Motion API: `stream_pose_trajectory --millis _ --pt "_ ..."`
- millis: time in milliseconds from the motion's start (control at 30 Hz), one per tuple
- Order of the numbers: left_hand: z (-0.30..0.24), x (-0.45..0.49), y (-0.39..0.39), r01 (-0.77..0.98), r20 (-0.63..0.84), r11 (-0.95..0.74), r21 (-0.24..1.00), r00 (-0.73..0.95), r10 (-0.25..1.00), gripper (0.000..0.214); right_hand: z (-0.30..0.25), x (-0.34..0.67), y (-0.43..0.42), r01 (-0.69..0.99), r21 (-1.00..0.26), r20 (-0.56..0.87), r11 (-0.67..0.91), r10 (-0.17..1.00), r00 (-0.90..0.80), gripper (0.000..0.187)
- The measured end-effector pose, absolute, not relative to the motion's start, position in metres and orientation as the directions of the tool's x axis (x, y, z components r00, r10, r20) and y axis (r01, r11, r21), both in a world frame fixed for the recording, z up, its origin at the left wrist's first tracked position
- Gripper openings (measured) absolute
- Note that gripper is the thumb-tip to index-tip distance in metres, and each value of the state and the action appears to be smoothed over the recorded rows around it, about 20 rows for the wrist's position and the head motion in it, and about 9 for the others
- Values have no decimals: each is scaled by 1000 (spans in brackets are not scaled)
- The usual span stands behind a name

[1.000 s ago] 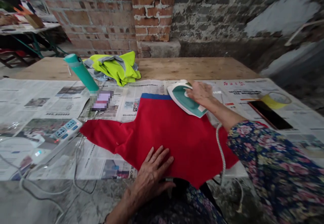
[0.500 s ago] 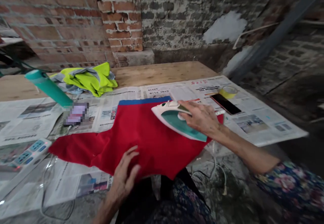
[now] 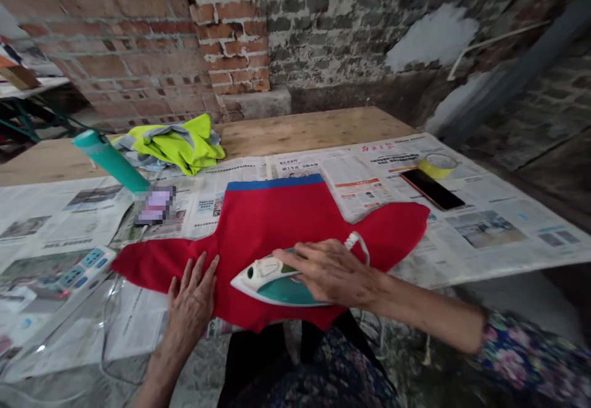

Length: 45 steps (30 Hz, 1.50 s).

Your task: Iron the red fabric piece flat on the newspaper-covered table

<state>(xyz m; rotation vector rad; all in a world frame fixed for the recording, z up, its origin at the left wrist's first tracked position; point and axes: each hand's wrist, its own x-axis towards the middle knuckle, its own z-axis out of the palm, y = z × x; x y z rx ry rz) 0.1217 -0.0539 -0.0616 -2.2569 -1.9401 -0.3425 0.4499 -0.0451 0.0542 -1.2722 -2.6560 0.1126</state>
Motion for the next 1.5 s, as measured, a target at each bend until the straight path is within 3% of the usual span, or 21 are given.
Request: stream_pose_trajectory --millis 233,400,500,567,667,733,867,1033,1300,1500 --pt "-61 121 -60 989 198 -142 50 130 972 56 41 526 -60 955 -159 148 250 962 -228 53" --pt "-54 130 -60 992 236 -116 55 100 967 49 53 540 -54 988 -150 124 35 992 -16 49" --pt "-43 147 -56 985 304 -162 64 136 943 41 56 537 -52 986 -163 104 30 994 -13 49" --pt "-30 162 -47 956 273 -268 117 228 934 36 57 536 -51 986 -165 91 33 996 -18 50" --pt "-2 187 -16 826 127 -477 301 460 879 31 56 536 -50 988 -156 59 9 998 0 50" --pt "17 204 12 746 86 -526 408 542 836 31 55 537 -50 988 -155 67 3 998 8 50" --pt "35 233 65 877 26 -428 217 433 901 19 52 537 -51 989 -148 105 15 994 1 49" --pt "24 261 122 912 30 -393 118 393 919 33 49 534 -51 991 -122 127 62 991 -46 44" --pt "5 296 218 899 -107 -427 96 436 894 52 8 540 -61 988 24 448 153 882 -148 39" --pt "1 296 266 852 -240 -488 188 522 819 59 7 541 -63 969 6 486 245 846 -217 37"
